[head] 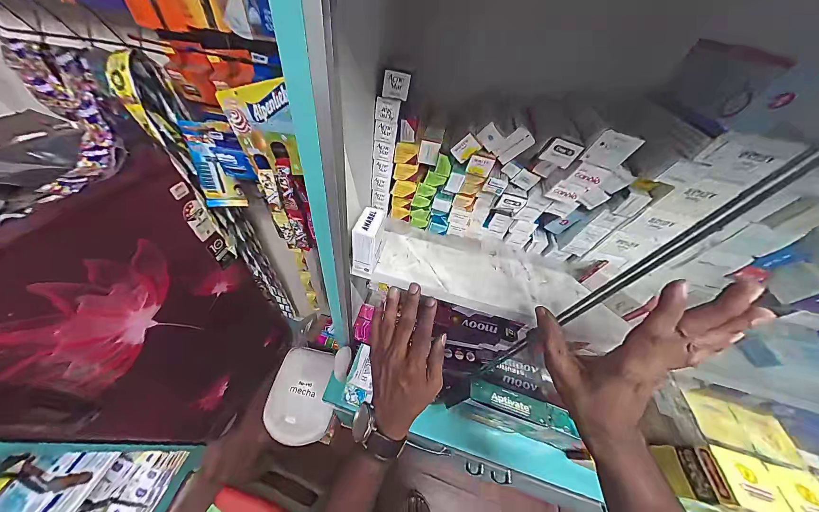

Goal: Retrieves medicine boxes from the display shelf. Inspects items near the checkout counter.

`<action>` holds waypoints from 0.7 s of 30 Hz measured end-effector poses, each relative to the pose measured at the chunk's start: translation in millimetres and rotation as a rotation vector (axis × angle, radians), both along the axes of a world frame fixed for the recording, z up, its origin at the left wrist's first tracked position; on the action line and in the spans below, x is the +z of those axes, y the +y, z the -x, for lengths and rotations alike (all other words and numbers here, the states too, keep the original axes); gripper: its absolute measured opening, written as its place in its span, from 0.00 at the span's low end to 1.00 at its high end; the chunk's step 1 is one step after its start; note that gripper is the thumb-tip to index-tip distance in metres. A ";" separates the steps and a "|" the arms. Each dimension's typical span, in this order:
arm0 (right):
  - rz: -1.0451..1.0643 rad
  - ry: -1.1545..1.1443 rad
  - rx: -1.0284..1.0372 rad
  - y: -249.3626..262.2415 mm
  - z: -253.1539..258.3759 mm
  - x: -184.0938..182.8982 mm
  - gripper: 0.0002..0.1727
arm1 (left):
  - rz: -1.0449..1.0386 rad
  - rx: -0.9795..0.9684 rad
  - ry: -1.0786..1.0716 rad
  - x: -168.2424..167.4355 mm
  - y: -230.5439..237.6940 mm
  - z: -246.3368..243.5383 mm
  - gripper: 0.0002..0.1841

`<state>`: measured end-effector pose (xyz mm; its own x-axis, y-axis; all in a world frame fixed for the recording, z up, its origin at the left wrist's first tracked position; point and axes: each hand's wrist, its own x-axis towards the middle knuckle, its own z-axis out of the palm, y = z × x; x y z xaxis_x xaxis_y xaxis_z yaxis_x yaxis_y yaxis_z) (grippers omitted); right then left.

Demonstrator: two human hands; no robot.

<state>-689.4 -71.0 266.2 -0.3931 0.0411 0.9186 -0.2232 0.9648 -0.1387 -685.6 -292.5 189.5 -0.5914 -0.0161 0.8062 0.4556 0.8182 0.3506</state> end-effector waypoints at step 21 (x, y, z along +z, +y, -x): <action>0.009 -0.119 -0.191 -10.0 1.6 -6.6 0.60 | 0.088 -0.047 -0.018 -16.0 -15.0 39.3 0.25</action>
